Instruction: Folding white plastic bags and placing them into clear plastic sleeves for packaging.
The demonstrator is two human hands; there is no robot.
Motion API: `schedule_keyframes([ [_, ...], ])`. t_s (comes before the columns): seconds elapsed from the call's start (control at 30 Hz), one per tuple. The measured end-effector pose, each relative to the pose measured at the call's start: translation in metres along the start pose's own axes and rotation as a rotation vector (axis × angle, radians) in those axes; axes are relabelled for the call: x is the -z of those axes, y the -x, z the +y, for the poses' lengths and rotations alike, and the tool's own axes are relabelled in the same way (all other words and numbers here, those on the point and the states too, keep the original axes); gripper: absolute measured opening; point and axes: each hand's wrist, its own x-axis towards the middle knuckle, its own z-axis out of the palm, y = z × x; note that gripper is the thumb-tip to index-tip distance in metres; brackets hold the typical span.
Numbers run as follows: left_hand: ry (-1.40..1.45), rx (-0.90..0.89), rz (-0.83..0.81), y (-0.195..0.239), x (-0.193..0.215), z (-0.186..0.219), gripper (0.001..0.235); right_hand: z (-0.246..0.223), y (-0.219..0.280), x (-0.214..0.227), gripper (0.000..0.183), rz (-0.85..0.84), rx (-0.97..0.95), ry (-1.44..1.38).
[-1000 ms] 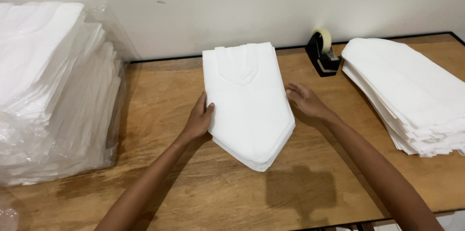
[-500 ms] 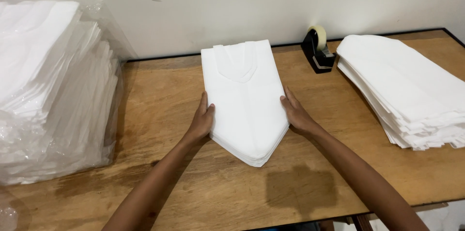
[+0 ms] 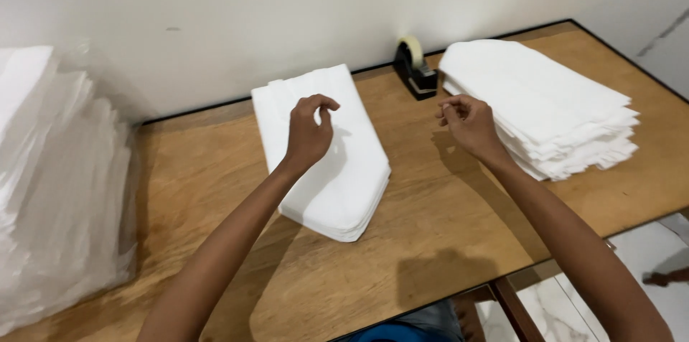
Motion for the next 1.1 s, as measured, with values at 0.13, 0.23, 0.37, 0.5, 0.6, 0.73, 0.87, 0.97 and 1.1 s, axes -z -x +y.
schedule_keyframes([
  [0.13, 0.019, -0.183, -0.03, -0.03, -0.051, 0.027, 0.027, -0.011, 0.012, 0.05, 0.016, 0.061, -0.011, 0.093],
  [0.23, -0.088, -0.354, -0.195, -0.045, -0.081, 0.052, 0.021, -0.005, 0.023, 0.08, 0.017, 0.12, -0.049, 0.148],
  [0.37, -0.239, -0.613, -0.436, -0.062, -0.128, 0.067, 0.022, 0.013, 0.04, 0.114, 0.017, 0.187, -0.072, 0.21],
  [0.5, -0.276, -0.577, -0.595, -0.069, -0.159, 0.089, 0.034, 0.035, 0.055, 0.138, 0.018, 0.254, -0.092, 0.316],
  [0.6, -0.243, -0.533, -0.646, -0.074, -0.186, 0.093, 0.049, 0.05, 0.067, 0.15, 0.03, 0.249, 0.087, 0.526],
  [0.73, -0.223, -0.542, -0.713, -0.074, -0.226, 0.093, 0.063, 0.029, 0.086, 0.152, 0.054, 0.141, 0.066, 0.664],
  [0.87, -0.272, -0.496, -0.804, -0.067, -0.254, 0.086, 0.078, 0.022, 0.095, 0.146, 0.07, -0.071, -0.092, 0.745],
  [0.97, -0.244, -0.478, -0.814, -0.055, -0.252, 0.091, 0.065, 0.048, 0.096, 0.14, 0.068, -0.101, -0.1, 0.86],
  [1.1, -0.26, -0.55, -0.623, -0.052, -0.275, 0.073, 0.042, 0.063, 0.095, 0.129, 0.06, -0.04, -0.038, 1.073],
])
